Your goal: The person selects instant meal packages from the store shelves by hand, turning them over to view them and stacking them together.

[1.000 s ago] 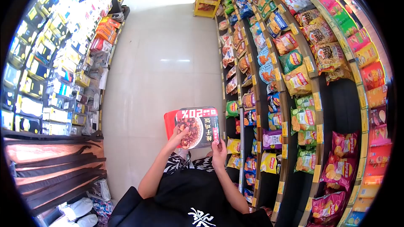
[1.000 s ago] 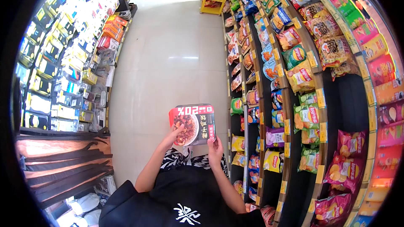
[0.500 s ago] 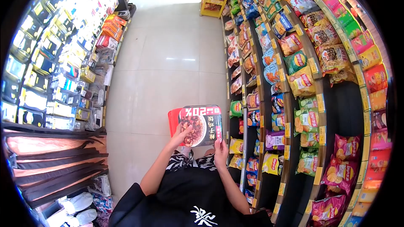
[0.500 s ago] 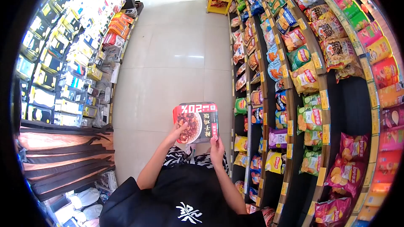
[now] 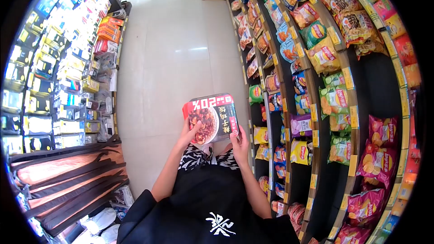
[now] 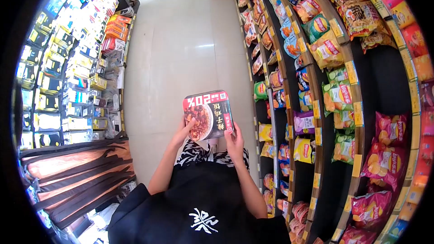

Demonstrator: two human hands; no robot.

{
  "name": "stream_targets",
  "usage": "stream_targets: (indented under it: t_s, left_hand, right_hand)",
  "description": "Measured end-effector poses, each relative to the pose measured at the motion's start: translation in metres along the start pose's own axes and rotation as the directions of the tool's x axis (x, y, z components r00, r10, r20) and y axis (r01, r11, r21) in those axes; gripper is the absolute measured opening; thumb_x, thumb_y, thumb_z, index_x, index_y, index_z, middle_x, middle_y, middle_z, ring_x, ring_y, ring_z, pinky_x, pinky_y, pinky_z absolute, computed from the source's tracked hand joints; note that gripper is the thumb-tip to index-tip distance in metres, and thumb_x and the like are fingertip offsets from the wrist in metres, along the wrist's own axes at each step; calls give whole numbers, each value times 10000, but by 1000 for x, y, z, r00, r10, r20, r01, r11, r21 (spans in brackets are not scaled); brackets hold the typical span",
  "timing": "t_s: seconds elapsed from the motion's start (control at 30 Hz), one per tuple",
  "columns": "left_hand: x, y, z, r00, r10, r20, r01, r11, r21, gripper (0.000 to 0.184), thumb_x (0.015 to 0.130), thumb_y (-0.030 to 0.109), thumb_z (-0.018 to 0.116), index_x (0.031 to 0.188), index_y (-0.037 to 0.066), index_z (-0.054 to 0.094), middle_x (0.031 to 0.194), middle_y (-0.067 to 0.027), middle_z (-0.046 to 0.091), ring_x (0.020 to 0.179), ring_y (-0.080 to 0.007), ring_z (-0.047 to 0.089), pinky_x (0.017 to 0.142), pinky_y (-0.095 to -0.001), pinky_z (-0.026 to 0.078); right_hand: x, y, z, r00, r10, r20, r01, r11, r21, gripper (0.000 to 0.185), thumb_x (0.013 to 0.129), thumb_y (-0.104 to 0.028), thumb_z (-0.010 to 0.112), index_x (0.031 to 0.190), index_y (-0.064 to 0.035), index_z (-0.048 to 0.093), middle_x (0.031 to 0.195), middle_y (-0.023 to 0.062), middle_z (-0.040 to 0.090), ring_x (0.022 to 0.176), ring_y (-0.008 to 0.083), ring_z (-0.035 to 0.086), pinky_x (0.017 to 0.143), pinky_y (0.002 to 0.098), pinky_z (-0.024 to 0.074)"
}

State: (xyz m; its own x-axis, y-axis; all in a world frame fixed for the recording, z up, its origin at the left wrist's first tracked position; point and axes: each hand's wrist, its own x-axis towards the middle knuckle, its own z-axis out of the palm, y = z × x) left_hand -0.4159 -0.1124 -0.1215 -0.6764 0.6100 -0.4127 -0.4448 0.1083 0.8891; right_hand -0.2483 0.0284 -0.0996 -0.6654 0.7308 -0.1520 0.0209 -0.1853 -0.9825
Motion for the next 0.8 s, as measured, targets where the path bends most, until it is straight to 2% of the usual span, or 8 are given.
stream_targets:
  t_s: [0.07,0.17,0.2,0.3,0.43,0.57,0.7,0.8]
  left_hand:
    - [-2,0,-4,1000,-11,-8,11,1000,13,678,872,331,598,1340,-35,270,1286,-167,419,1193,-216,416,1005,-335,336]
    - [-3,2,-6,1000,4,-4,-4,1000,-5,702,880,338,585,1361,-36,236,1307,-185,394,1219,-235,394,1018,-342,326]
    - [-3,6,-4,1000,23,-17,-23,1000,1,702,881,337,584,1362,-36,233,1305,-188,396,1219,-236,394,1016,-342,328]
    - [-9,11,0,998,51,-40,-50,999,20,706,887,352,569,1371,-29,224,1315,-189,388,1229,-236,381,1019,-343,321]
    - [-12,9,3,997,69,-44,-67,997,42,709,893,383,548,1379,-20,225,1355,-185,360,1258,-234,350,1029,-343,298]
    - [-13,4,2,992,100,-81,-102,994,-24,689,878,316,595,1373,-1,236,1347,-181,349,1260,-252,355,1027,-391,327]
    - [-10,1,1,963,176,-206,-148,979,143,665,873,322,599,1365,27,262,1377,-162,319,1317,-276,267,1058,-442,267]
    - [-18,8,6,905,311,-290,-252,941,224,627,865,301,606,1338,25,300,1391,-143,300,1334,-279,230,1073,-468,223]
  right_hand:
    - [0,4,-1,1000,0,-2,0,1000,-20,500,894,-139,577,1312,32,364,1221,105,500,1072,150,510,899,277,425]
    - [0,6,-5,994,105,-17,-104,991,79,486,899,-147,571,1303,36,371,1229,116,496,1084,157,509,906,279,420]
    - [2,3,-5,997,75,-11,-74,996,59,479,906,-160,562,1302,31,372,1231,128,495,1081,169,511,856,270,455]
    - [4,-3,-5,999,-19,-30,18,999,-43,472,908,-157,557,1302,29,375,1232,133,494,1099,177,499,868,277,452]
    - [4,-4,-10,998,56,-28,-56,998,18,471,898,-152,576,1282,48,392,1250,132,476,1130,187,484,944,301,410]
    - [3,-8,-12,1000,3,-17,-4,999,-36,458,896,-144,577,1276,44,403,1239,129,492,1138,193,483,947,308,409]
    - [-1,-5,-15,999,4,-37,-5,1000,-29,433,904,-150,561,1270,35,422,1212,117,520,1142,177,483,938,302,411]
    - [-7,-1,-19,998,32,-59,-33,999,-20,422,910,-162,553,1268,28,434,1206,113,533,1140,163,486,926,291,414]
